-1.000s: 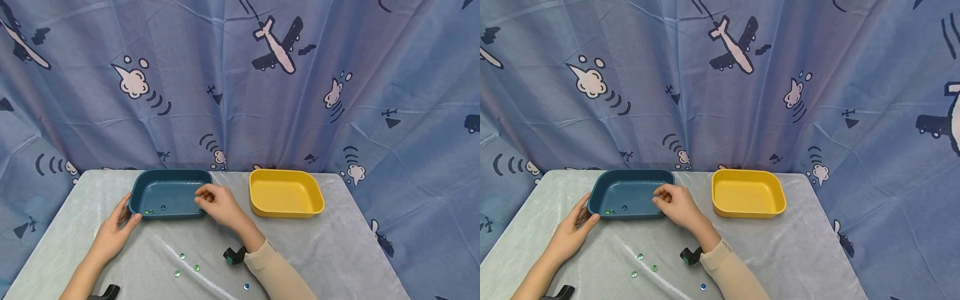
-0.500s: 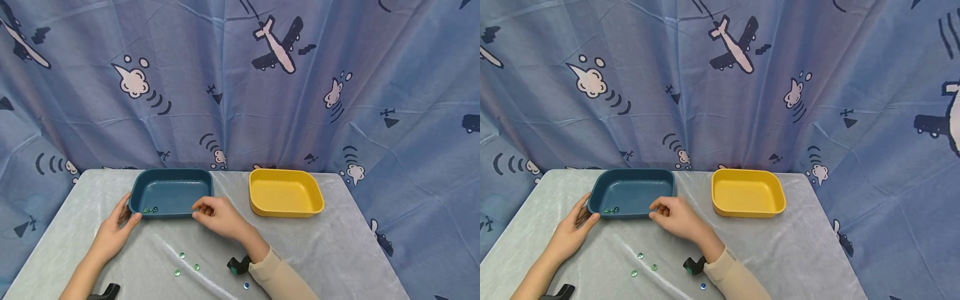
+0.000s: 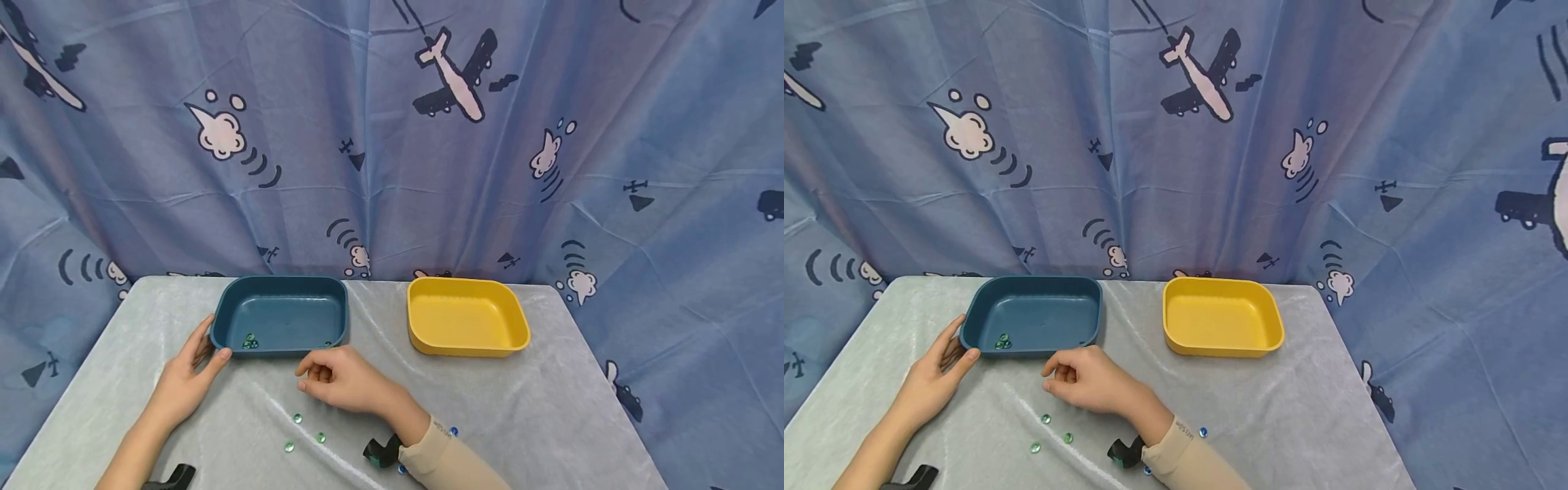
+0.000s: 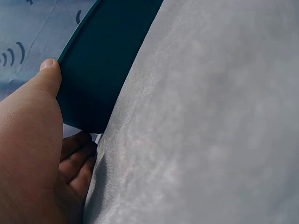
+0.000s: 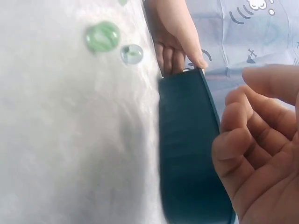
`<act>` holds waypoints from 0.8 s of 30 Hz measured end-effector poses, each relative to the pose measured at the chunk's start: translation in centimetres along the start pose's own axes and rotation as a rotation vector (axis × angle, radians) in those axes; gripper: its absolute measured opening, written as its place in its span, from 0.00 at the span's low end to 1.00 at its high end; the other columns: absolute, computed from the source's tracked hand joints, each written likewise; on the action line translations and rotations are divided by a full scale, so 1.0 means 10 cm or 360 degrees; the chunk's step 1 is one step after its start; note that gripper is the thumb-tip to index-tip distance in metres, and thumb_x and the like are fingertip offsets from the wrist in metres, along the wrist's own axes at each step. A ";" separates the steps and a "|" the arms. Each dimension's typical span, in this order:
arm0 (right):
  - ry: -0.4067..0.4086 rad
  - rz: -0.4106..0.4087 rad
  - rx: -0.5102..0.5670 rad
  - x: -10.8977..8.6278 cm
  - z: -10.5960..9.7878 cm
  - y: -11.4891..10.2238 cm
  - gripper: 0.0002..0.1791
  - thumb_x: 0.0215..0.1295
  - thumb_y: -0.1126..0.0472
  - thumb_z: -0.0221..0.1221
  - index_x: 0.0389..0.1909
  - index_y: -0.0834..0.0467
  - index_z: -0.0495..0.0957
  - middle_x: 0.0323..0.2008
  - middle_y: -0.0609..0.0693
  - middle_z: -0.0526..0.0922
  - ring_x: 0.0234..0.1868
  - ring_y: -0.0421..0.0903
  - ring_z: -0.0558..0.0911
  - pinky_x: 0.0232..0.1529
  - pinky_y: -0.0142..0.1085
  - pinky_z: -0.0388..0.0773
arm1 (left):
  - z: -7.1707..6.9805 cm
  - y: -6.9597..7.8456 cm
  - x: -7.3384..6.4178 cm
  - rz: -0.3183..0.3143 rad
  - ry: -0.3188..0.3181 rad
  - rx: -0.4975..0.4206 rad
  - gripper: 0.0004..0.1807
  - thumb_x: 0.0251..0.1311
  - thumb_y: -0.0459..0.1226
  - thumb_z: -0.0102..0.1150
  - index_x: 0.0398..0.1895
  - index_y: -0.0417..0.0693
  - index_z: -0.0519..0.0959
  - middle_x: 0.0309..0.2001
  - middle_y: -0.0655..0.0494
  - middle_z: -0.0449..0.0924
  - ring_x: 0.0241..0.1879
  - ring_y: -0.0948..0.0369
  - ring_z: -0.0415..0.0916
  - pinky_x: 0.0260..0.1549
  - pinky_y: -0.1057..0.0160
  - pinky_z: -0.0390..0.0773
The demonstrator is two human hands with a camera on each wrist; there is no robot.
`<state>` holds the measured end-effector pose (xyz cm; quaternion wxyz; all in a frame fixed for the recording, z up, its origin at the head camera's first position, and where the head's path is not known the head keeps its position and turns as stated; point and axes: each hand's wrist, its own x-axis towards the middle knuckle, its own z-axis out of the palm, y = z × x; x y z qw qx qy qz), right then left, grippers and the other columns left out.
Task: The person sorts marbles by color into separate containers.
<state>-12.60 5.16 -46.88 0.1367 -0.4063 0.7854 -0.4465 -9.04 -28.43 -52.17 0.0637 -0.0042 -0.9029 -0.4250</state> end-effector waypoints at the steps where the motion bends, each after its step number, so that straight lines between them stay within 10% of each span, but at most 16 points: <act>1: -0.0016 0.0007 0.0018 0.00 0.02 0.00 0.09 0.77 0.61 0.68 0.51 0.61 0.89 0.32 0.37 0.82 0.29 0.29 0.78 0.33 0.25 0.82 | 0.00 0.00 0.00 0.0002 0.0003 0.0002 0.47 0.81 0.51 0.62 0.92 0.58 0.48 0.75 0.25 0.67 0.70 0.27 0.72 0.65 0.24 0.71; 24: -0.0301 -0.0032 -0.0065 0.01 0.23 0.16 0.06 0.77 0.61 0.68 0.49 0.57 0.89 0.29 0.36 0.82 0.28 0.25 0.76 0.34 0.22 0.81 | -0.01 0.02 0.01 -0.0028 -0.0018 0.0007 0.47 0.81 0.52 0.62 0.92 0.59 0.47 0.76 0.24 0.66 0.70 0.26 0.72 0.64 0.23 0.70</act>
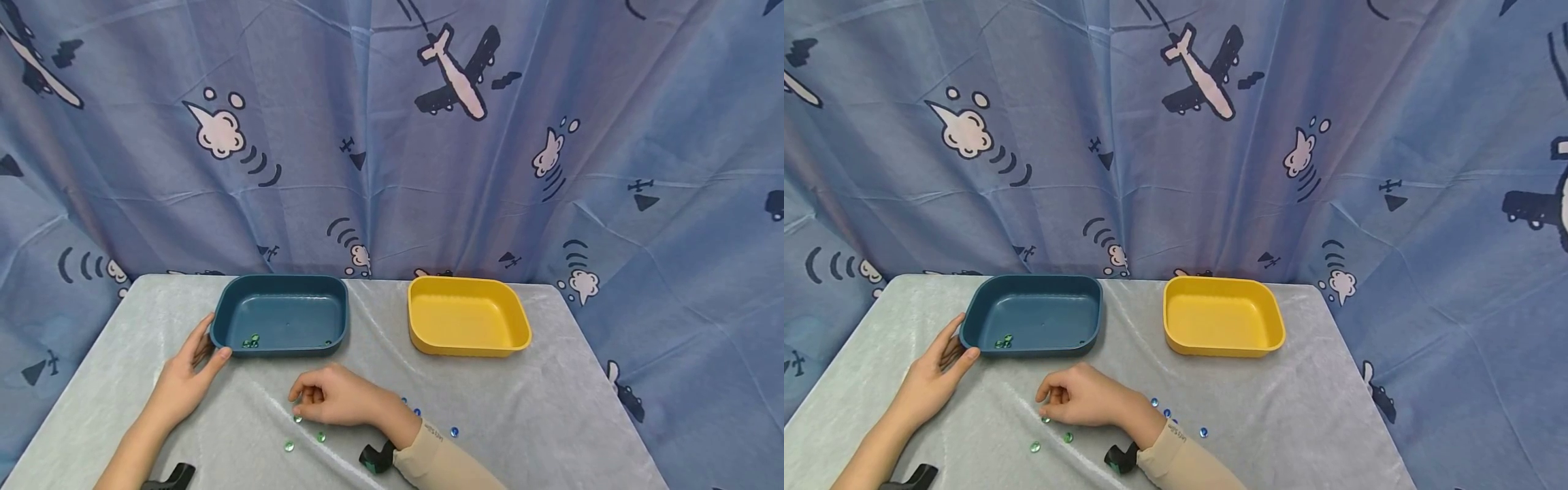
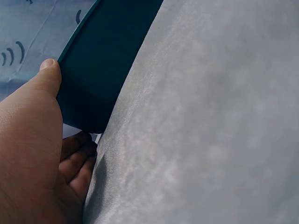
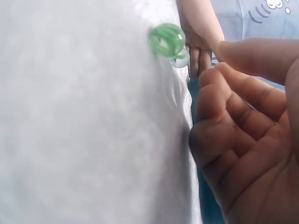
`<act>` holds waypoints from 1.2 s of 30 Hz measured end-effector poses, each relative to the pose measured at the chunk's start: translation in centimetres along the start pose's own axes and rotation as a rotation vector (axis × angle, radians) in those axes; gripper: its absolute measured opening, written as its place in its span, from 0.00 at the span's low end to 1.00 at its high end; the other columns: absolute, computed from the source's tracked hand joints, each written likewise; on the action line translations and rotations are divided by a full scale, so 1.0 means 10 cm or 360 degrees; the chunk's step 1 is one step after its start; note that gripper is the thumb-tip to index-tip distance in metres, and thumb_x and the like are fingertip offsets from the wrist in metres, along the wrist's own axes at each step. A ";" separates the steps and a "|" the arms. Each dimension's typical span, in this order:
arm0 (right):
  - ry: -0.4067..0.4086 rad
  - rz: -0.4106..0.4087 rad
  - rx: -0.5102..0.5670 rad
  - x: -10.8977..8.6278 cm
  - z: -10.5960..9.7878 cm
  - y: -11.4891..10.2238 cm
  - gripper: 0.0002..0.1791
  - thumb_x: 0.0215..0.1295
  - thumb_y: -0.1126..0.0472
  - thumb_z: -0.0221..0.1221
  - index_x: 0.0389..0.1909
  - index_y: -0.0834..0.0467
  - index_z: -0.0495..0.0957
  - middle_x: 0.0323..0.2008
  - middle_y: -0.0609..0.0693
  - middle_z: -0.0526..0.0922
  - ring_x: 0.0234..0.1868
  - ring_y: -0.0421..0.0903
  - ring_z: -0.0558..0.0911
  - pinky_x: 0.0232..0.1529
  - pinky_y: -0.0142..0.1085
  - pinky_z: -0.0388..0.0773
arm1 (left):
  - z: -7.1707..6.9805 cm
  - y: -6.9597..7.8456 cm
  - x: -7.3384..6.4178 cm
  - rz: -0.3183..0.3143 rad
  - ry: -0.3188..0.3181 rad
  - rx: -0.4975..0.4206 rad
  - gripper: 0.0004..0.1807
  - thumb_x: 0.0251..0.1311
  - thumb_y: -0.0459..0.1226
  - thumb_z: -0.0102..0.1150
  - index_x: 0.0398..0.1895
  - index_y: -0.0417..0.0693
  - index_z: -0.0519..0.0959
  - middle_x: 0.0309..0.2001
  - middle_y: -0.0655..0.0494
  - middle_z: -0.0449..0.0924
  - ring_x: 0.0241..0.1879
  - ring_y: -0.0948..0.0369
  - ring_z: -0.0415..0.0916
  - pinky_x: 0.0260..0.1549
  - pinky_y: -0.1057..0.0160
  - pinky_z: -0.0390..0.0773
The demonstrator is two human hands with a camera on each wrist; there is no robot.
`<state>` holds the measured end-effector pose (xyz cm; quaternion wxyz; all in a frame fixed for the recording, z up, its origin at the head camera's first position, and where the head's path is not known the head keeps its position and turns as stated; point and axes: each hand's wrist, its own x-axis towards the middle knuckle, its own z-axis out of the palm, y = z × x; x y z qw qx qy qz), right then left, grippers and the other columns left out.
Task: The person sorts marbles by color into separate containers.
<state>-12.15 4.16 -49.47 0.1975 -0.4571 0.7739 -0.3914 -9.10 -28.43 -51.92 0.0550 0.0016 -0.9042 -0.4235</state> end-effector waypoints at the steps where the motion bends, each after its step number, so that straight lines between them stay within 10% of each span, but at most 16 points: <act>1: -0.0008 0.0003 0.0006 0.00 0.00 0.01 0.05 0.77 0.61 0.68 0.49 0.57 0.89 0.29 0.36 0.81 0.28 0.25 0.76 0.35 0.22 0.81 | 0.00 0.00 0.00 -0.0002 0.0001 0.0002 0.47 0.81 0.52 0.62 0.92 0.59 0.47 0.76 0.24 0.66 0.70 0.26 0.72 0.64 0.23 0.71; 36: -0.0142 0.0023 -0.0285 0.04 0.07 0.02 0.03 0.72 0.60 0.72 0.43 0.51 0.89 0.29 0.31 0.80 0.30 0.22 0.75 0.37 0.17 0.75 | 0.00 0.00 0.00 -0.0003 -0.0003 -0.0009 0.47 0.81 0.51 0.63 0.92 0.60 0.47 0.76 0.26 0.66 0.70 0.27 0.72 0.65 0.24 0.71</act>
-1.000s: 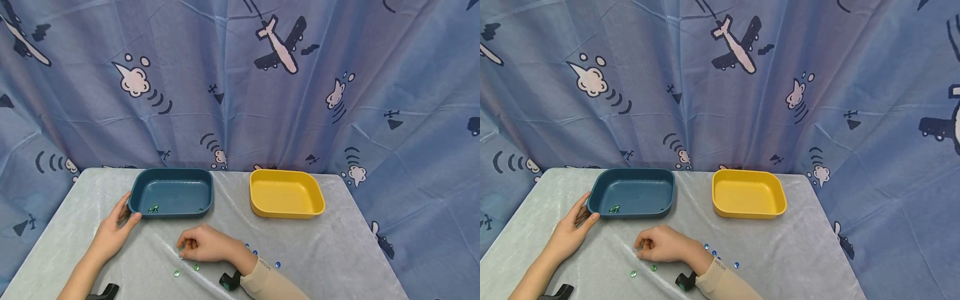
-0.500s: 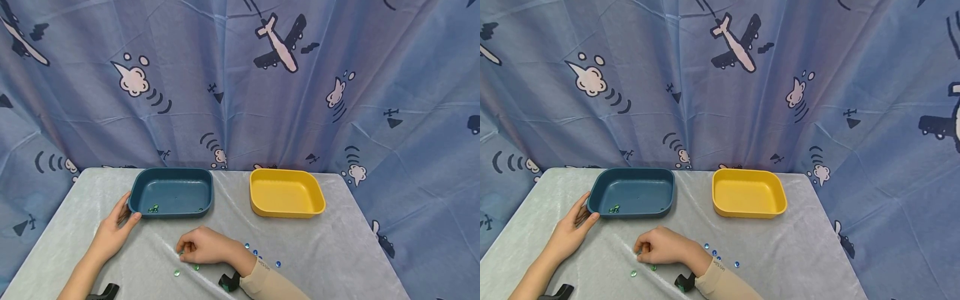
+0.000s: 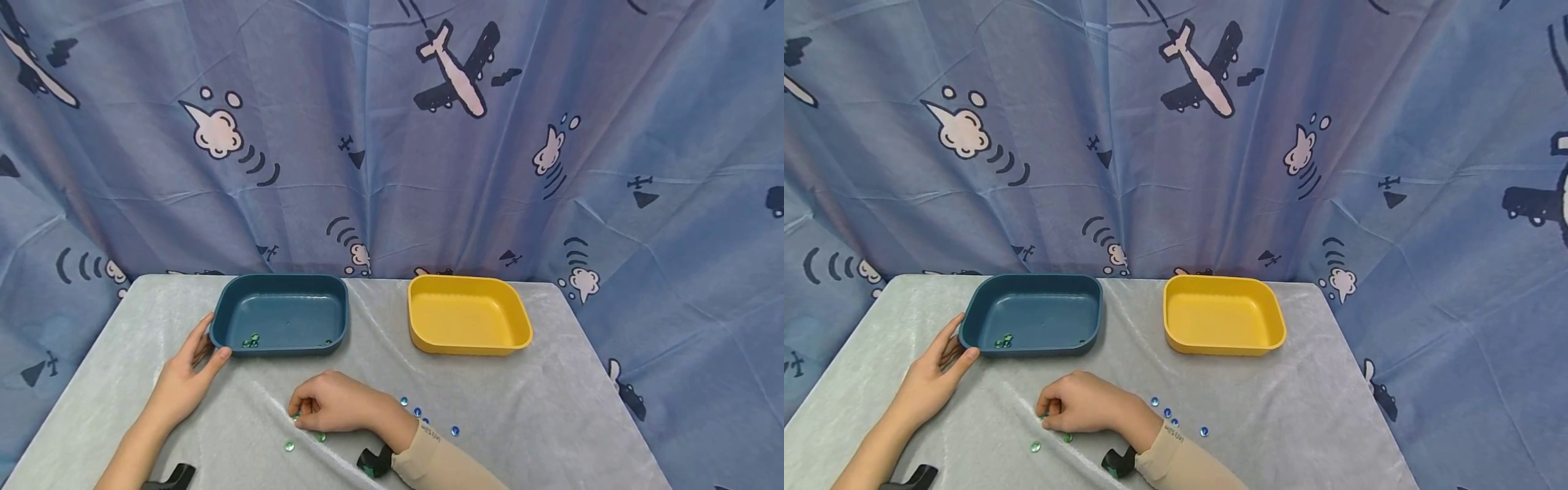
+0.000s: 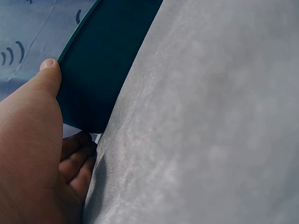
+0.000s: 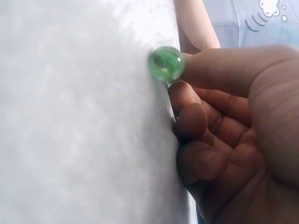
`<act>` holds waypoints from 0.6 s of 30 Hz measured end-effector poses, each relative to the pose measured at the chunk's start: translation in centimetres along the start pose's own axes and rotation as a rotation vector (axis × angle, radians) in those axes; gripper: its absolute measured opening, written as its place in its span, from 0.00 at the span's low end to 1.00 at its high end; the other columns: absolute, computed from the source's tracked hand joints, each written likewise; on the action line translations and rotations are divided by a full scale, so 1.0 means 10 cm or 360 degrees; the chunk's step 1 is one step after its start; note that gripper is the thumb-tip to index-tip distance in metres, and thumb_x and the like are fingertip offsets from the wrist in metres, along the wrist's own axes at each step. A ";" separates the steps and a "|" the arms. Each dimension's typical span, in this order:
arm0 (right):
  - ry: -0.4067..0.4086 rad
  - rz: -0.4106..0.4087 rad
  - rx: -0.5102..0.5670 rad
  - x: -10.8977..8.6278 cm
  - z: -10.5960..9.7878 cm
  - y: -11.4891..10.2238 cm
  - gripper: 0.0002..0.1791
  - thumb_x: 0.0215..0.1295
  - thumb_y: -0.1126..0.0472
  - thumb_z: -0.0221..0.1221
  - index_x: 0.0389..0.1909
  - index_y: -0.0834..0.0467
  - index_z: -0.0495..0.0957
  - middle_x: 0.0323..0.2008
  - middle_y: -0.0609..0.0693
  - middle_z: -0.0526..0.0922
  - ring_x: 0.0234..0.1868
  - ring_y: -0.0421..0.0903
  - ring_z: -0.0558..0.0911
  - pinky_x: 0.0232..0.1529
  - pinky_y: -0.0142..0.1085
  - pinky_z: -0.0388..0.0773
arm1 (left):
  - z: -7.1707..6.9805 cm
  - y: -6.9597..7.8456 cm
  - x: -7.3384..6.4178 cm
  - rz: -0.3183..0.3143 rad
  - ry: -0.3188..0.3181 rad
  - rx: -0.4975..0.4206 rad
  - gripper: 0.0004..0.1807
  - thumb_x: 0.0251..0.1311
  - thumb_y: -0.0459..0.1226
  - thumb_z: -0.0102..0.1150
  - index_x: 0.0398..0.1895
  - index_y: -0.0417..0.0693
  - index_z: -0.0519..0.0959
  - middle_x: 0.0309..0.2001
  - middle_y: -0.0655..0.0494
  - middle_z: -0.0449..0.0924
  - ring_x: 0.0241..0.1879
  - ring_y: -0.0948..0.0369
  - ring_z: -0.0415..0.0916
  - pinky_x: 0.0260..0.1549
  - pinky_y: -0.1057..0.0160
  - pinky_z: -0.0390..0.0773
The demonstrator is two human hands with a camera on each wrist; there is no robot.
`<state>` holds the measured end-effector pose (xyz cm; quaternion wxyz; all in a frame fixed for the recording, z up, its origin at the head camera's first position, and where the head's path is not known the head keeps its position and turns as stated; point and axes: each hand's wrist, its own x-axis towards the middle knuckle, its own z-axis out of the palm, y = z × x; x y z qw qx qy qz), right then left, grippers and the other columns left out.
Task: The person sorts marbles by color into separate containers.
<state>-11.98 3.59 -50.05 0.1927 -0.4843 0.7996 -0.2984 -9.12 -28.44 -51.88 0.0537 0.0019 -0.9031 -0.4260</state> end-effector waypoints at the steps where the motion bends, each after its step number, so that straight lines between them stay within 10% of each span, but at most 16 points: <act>1: -0.0002 0.0000 -0.0004 0.00 0.00 0.00 0.03 0.72 0.60 0.71 0.43 0.51 0.89 0.29 0.31 0.80 0.30 0.22 0.75 0.37 0.17 0.75 | 0.00 0.00 0.00 0.0000 0.0000 0.0001 0.47 0.81 0.51 0.62 0.92 0.60 0.47 0.76 0.25 0.66 0.70 0.27 0.72 0.65 0.23 0.71; 18: -0.0065 0.0020 0.0119 -0.01 -0.03 -0.02 0.02 0.75 0.59 0.70 0.44 0.50 0.88 0.30 0.31 0.81 0.31 0.23 0.76 0.37 0.19 0.77 | 0.01 -0.03 0.01 0.0019 0.0007 0.0017 0.47 0.81 0.51 0.62 0.92 0.61 0.47 0.76 0.25 0.67 0.70 0.27 0.72 0.64 0.24 0.72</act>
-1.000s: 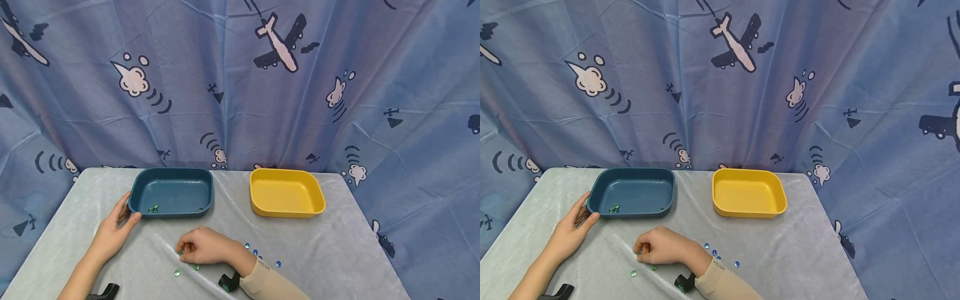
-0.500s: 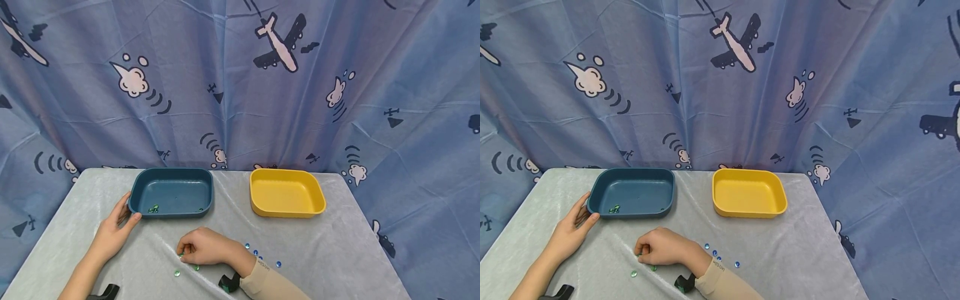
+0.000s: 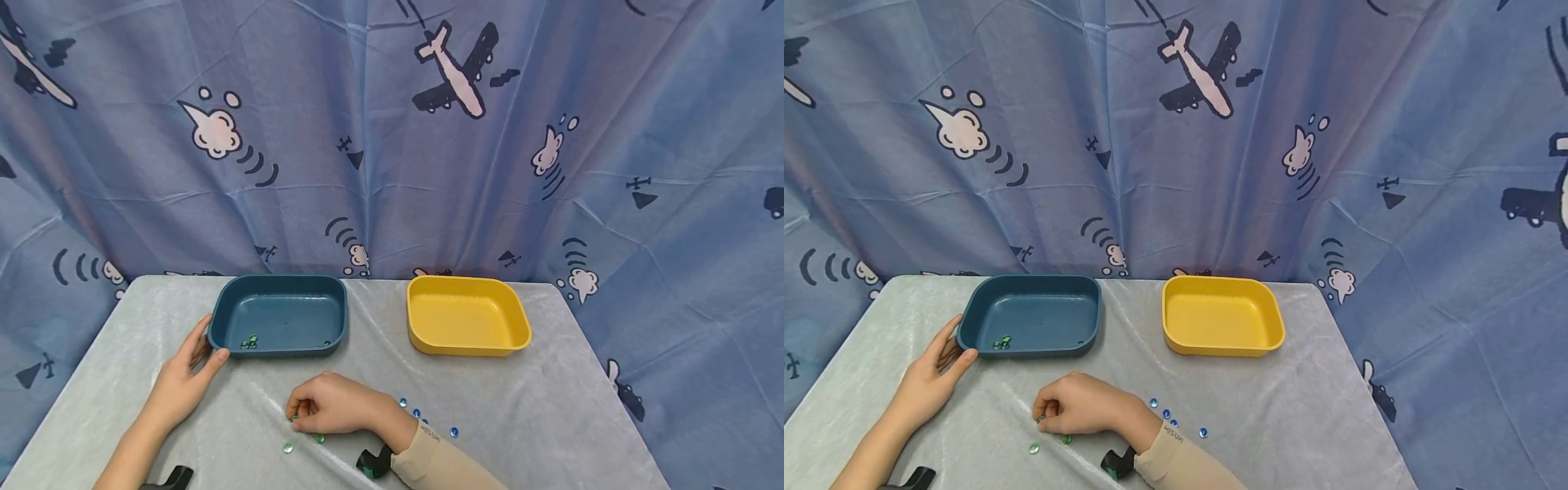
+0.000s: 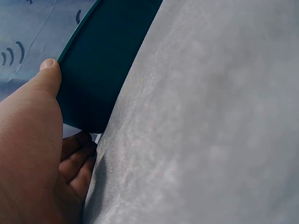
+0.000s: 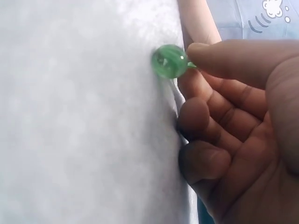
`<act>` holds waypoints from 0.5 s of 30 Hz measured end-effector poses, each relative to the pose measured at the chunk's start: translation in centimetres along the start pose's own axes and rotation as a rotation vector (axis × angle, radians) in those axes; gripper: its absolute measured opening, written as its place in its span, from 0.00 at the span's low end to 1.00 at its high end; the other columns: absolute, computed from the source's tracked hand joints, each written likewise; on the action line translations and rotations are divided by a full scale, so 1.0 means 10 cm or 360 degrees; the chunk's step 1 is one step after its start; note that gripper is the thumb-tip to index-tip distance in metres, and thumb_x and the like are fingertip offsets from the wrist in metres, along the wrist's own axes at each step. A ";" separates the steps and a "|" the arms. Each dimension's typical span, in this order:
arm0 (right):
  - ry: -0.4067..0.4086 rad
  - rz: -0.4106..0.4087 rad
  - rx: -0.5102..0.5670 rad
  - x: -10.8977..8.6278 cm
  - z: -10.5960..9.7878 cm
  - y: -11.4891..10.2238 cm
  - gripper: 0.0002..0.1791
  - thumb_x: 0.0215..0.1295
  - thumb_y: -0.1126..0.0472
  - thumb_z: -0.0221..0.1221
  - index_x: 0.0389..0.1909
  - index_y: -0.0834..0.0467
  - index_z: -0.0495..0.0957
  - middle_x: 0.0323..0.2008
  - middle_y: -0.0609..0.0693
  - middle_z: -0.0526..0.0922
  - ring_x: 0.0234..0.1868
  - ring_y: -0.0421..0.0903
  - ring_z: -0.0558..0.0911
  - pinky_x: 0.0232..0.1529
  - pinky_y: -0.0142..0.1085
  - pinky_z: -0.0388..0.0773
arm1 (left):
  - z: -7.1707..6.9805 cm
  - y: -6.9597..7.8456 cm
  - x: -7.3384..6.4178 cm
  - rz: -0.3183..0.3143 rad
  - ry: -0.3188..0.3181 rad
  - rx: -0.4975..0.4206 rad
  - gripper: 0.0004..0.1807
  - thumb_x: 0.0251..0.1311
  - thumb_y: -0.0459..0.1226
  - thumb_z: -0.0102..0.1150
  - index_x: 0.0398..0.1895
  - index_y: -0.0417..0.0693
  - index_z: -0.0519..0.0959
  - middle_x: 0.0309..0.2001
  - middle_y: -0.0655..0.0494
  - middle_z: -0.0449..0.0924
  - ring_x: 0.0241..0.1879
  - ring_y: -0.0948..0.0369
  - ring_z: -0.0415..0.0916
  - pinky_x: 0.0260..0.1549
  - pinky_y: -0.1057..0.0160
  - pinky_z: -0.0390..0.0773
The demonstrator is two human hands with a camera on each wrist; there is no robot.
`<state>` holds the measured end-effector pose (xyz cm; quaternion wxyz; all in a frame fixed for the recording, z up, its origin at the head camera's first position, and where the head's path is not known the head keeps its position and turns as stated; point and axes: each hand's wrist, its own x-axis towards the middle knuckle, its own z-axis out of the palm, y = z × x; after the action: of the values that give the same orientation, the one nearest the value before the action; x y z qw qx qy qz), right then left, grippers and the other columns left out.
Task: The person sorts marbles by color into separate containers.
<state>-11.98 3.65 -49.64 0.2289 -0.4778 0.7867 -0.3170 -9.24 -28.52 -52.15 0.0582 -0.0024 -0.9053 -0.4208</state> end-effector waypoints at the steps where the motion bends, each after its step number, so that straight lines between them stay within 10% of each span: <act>1: -0.0003 -0.0006 -0.0005 0.00 0.00 -0.01 0.02 0.75 0.59 0.70 0.44 0.50 0.88 0.30 0.31 0.81 0.31 0.23 0.76 0.37 0.19 0.77 | 0.00 0.00 0.00 0.0002 0.0000 0.0001 0.47 0.81 0.51 0.62 0.92 0.61 0.47 0.75 0.25 0.67 0.69 0.27 0.73 0.64 0.24 0.72; 15: 0.0102 -0.0075 -0.0038 -0.03 -0.07 -0.06 0.03 0.76 0.60 0.68 0.46 0.50 0.88 0.32 0.33 0.81 0.31 0.23 0.74 0.36 0.19 0.77 | -0.01 0.03 -0.01 -0.0014 -0.0019 0.0017 0.47 0.81 0.52 0.62 0.92 0.59 0.46 0.76 0.23 0.65 0.69 0.26 0.72 0.64 0.23 0.71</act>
<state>-12.02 3.89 -48.70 0.1903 -0.4885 0.7858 -0.3281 -9.15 -28.39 -51.92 0.0509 -0.0007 -0.9078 -0.4163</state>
